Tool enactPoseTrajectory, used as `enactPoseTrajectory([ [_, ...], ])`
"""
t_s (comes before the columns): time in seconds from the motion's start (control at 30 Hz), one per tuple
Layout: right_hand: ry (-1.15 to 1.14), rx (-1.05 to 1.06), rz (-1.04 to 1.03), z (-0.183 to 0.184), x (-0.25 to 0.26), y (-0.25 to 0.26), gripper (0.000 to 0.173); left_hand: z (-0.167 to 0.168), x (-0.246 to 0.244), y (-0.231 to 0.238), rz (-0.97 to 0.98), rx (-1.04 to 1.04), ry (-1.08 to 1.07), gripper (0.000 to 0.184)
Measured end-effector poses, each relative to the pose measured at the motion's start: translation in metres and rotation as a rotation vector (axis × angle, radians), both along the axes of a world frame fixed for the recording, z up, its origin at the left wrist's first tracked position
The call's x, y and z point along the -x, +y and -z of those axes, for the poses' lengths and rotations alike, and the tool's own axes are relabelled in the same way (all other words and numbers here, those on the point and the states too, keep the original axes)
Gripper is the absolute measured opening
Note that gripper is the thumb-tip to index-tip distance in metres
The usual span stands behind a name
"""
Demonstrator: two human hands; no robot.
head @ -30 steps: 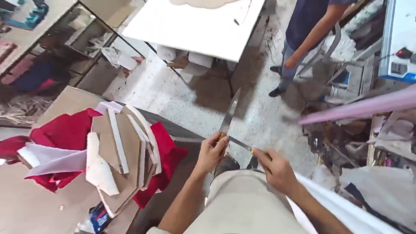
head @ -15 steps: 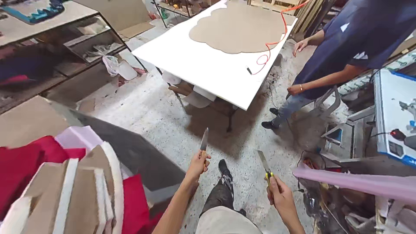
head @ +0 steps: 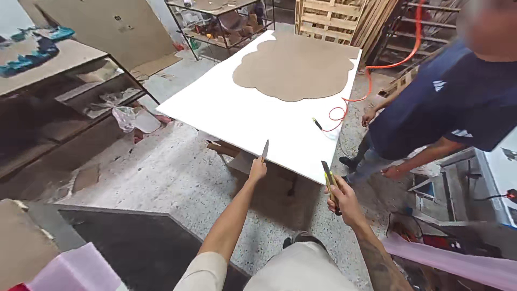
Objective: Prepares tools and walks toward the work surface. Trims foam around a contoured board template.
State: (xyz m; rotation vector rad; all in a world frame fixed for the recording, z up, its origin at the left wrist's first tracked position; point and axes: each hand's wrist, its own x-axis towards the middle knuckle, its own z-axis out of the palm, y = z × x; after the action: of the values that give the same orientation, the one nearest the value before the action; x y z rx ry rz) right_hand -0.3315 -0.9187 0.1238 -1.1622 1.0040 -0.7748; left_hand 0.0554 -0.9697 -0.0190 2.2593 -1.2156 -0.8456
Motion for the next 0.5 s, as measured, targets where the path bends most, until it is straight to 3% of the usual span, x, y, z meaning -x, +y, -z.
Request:
enactPoseTrajectory([
  [0.13,-0.124,-0.111,-0.104,0.035,-0.055,-0.053,0.07,0.026,-0.063,-0.079,-0.127,0.04,0.013,0.05],
  [0.23,-0.132,-0.105,-0.16,0.065,-0.084,-0.099,0.087,0.056,-0.112,-0.123,-0.094,0.098,0.006,0.055],
  [0.37,0.102,-0.028,-0.123,0.081,-0.154,-0.214,0.064,0.077,-0.182,-0.164,0.019,0.117,-0.086,0.063],
  [0.5,0.521,0.269,-0.106,0.105,-0.266,-0.357,0.046,0.071,-0.277,-0.192,0.035,0.017,-0.203,0.054],
])
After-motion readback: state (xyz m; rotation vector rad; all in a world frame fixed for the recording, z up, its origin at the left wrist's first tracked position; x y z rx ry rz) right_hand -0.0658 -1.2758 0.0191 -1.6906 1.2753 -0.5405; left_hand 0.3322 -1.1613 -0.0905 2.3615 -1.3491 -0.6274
